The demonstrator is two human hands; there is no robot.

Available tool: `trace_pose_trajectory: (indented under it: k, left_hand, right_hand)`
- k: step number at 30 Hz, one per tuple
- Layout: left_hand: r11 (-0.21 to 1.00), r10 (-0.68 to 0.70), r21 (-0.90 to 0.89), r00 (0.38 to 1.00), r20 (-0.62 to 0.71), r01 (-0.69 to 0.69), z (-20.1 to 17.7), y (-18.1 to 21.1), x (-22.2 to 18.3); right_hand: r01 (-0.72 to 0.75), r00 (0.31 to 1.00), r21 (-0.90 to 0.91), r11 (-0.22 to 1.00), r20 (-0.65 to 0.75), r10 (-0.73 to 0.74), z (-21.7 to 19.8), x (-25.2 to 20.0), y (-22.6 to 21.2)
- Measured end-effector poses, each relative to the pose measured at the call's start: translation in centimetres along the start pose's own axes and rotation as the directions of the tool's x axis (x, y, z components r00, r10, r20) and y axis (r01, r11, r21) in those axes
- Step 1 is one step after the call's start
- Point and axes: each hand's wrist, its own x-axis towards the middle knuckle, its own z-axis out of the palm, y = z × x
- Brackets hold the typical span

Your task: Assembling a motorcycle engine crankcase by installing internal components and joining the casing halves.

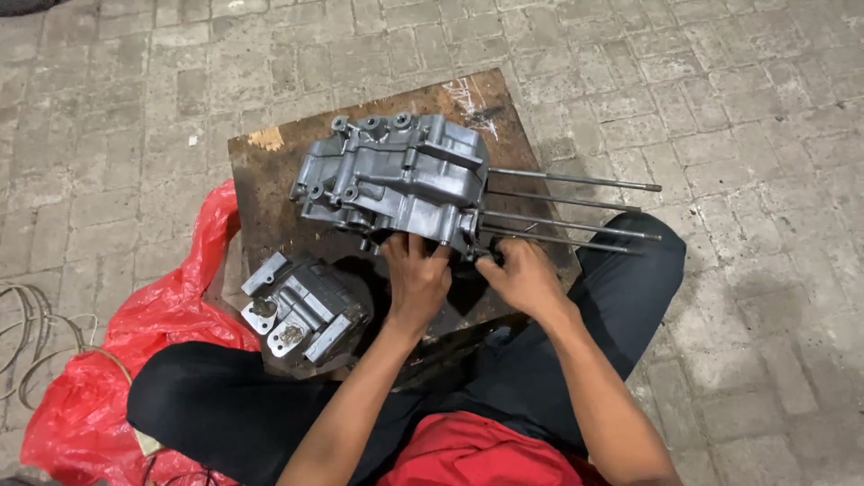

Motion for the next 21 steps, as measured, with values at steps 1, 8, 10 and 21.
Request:
trace_pose_trajectory:
  k: [1,8,10,21]
  left_hand:
    - [1.0,0.01,0.023,1.0,0.014,-0.01,0.1,0.0,0.0]
    - [0.996,0.043,0.074,0.998,0.045,-0.047,4.5,-3.2,-7.1]
    - [0.998,-0.003,0.061,0.997,0.072,-0.001,3.6,-2.9,-6.2]
    - [0.999,0.016,0.027,1.0,0.002,-0.016,2.4,-1.6,-2.9]
  right_hand:
    - [0.002,1.0,0.061,0.998,-0.025,-0.001,-0.2,0.0,0.2]
    - [0.122,0.963,0.253,0.96,-0.262,-0.054,2.9,-0.7,1.8]
    - [0.08,0.974,0.302,0.95,-0.226,-0.01,2.5,-0.1,0.5]
    - [-0.029,0.997,-0.002,1.0,0.077,0.029,-1.4,-0.4,-0.2]
